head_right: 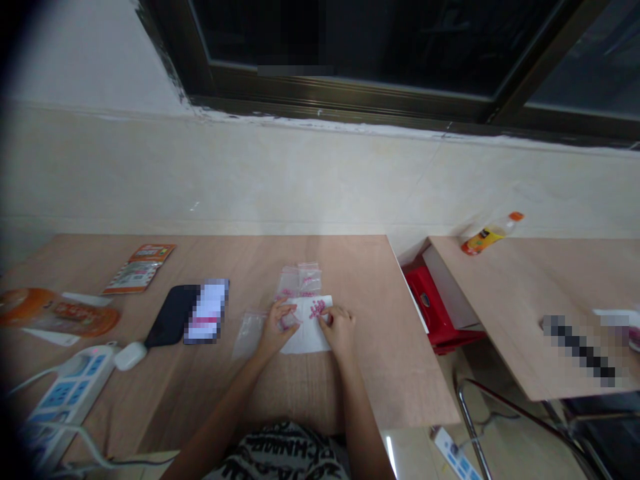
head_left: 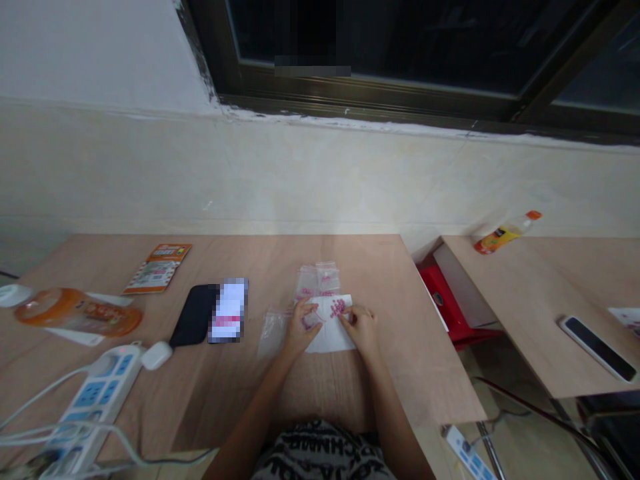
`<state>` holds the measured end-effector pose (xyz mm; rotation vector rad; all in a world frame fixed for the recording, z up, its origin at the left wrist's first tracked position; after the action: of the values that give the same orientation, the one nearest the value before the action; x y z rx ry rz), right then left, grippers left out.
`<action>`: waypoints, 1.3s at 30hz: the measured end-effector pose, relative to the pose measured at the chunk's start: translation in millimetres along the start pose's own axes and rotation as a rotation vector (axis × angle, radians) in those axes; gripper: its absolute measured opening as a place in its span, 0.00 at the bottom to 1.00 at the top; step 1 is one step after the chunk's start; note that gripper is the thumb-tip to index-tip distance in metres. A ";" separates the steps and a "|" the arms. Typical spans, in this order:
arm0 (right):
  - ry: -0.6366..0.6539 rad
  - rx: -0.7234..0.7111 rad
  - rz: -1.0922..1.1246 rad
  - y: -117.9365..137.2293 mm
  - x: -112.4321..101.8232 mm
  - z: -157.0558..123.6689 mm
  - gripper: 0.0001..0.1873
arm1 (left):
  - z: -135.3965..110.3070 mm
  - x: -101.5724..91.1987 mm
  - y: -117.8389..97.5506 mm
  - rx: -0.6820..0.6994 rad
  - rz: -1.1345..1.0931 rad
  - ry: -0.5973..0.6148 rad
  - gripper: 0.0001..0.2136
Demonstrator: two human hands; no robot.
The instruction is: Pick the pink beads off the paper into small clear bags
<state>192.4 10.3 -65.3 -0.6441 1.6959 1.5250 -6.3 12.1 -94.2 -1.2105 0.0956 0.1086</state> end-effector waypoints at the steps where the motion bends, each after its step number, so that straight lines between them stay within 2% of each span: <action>1: 0.010 -0.008 -0.001 0.8 0.1 -0.5 0.11 | -0.1 0.0 0.4 0.000 0.000 -0.001 0.33; 8: 0.071 -0.086 0.000 8.6 -0.3 -6.8 0.09 | -0.6 0.5 1.8 0.010 0.005 0.000 0.33; 17: 0.042 -0.048 0.112 13.5 -0.9 -5.2 0.11 | -0.8 0.7 0.2 -0.002 -0.012 -0.014 0.33; 22: 0.048 -0.034 0.232 28.6 6.3 -3.1 0.12 | 0.3 -0.2 -2.9 -0.003 -0.018 -0.020 0.33; 29: 0.140 -0.110 0.235 49.5 18.6 -5.6 0.15 | 1.5 -0.2 -4.5 -0.017 -0.039 -0.034 0.33; 33: 0.131 -0.103 0.217 42.3 15.8 -5.3 0.16 | 1.2 0.2 -4.0 -0.021 -0.022 -0.023 0.34; 39: 0.005 -0.005 0.117 13.5 0.3 -4.0 0.14 | -1.2 3.7 -3.1 0.007 0.099 0.022 0.31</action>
<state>180.8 8.6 -57.4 -0.5600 1.7607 1.6106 -2.2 10.0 -92.3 -1.2007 0.1747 0.1818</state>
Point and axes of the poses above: each hand's wrist, its own z-axis towards the middle knuckle, its own x-axis out of the palm, y = z × x, the point moved 4 cm from there along z, towards the middle knuckle, and after that the axes turned 11 degrees about x, right-handed, at the moved point
